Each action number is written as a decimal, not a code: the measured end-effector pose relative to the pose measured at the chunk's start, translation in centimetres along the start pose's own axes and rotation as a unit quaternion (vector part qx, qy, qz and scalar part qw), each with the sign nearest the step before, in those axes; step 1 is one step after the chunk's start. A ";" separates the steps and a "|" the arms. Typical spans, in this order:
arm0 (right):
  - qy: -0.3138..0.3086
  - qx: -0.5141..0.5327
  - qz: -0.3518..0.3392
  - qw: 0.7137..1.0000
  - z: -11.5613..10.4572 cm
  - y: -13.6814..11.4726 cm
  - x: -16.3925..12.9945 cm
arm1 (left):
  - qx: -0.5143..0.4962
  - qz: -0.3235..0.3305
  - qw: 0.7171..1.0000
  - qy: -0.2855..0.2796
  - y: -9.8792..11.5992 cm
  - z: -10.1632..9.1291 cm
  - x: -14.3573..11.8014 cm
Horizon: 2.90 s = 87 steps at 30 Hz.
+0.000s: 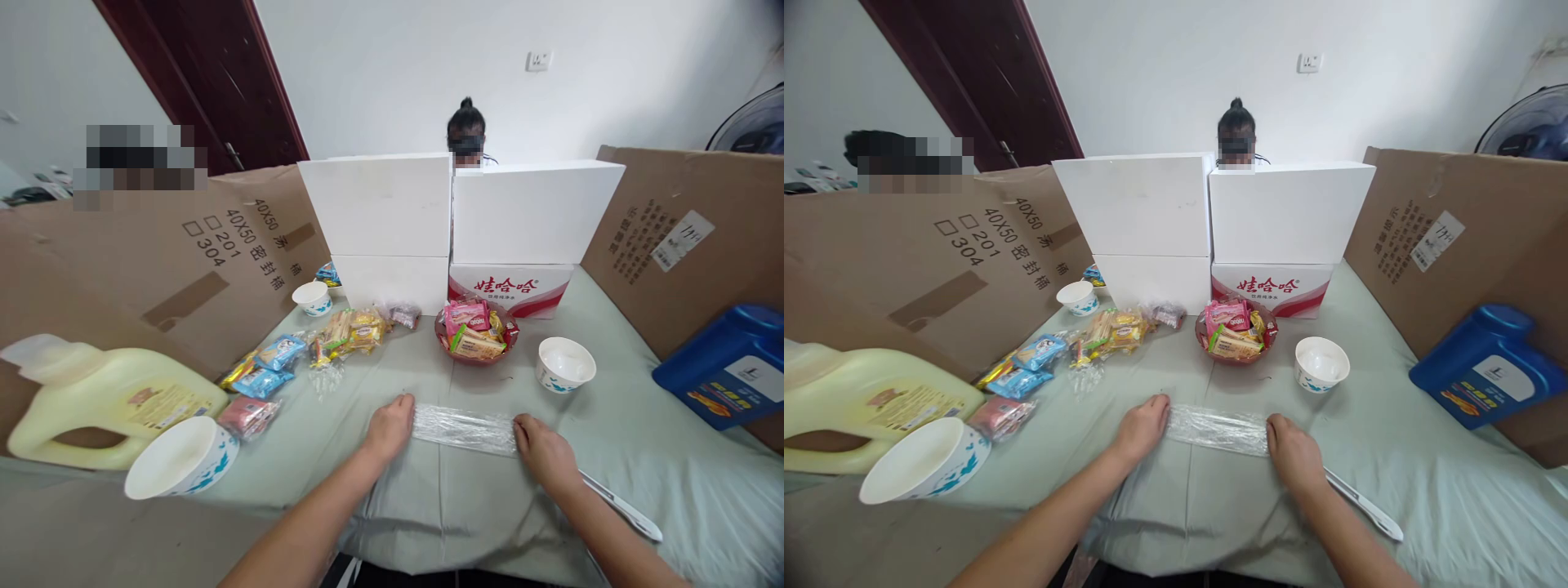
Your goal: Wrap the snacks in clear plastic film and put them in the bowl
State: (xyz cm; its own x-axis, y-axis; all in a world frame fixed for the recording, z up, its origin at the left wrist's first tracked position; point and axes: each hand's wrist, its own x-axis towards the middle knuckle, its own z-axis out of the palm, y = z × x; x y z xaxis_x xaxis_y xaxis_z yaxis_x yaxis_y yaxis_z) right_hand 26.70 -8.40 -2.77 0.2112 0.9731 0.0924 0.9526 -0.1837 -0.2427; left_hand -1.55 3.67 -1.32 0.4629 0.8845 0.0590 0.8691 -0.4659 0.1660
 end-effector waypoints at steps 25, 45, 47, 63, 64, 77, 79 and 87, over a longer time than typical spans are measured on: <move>0.006 -0.059 -0.186 0.981 1.9 -0.1 -6.2 | 0.026 0.035 0.995 0.091 3.5 1.2 -2.1; -0.105 0.328 -0.181 0.921 -5.0 -3.6 -7.2 | -0.139 0.367 0.913 -0.113 7.0 1.0 -1.2; -0.081 0.322 -0.093 0.939 -4.0 -4.2 -4.5 | -0.139 0.362 0.915 -0.111 7.0 1.2 -1.2; -0.076 0.121 0.072 0.987 0.5 -6.5 1.8 | -0.251 0.298 0.913 0.120 6.6 2.7 -0.8; -0.077 0.129 0.074 0.986 0.4 -6.4 1.9 | -0.236 0.323 0.911 0.104 6.8 2.7 -0.7; -0.013 0.316 0.013 0.948 0.7 -4.3 -6.2 | -0.105 0.306 0.945 -0.040 8.2 2.3 -0.1; 0.040 0.222 -0.032 0.974 0.0 -4.3 -7.1 | -0.092 0.309 0.945 -0.046 8.4 2.2 0.0; 0.107 -0.065 -0.278 0.952 0.8 -4.2 -8.6 | -0.071 0.303 0.949 -0.056 8.4 2.4 0.3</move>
State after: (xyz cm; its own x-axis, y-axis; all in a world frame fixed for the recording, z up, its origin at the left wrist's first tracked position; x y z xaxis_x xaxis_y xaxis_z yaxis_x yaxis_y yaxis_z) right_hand 20.75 -15.91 -3.29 -0.3080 0.8768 0.3694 0.9461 0.3232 0.0218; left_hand 6.29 -0.06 -2.24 0.8929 0.4427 0.0821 0.4084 -0.8731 0.2663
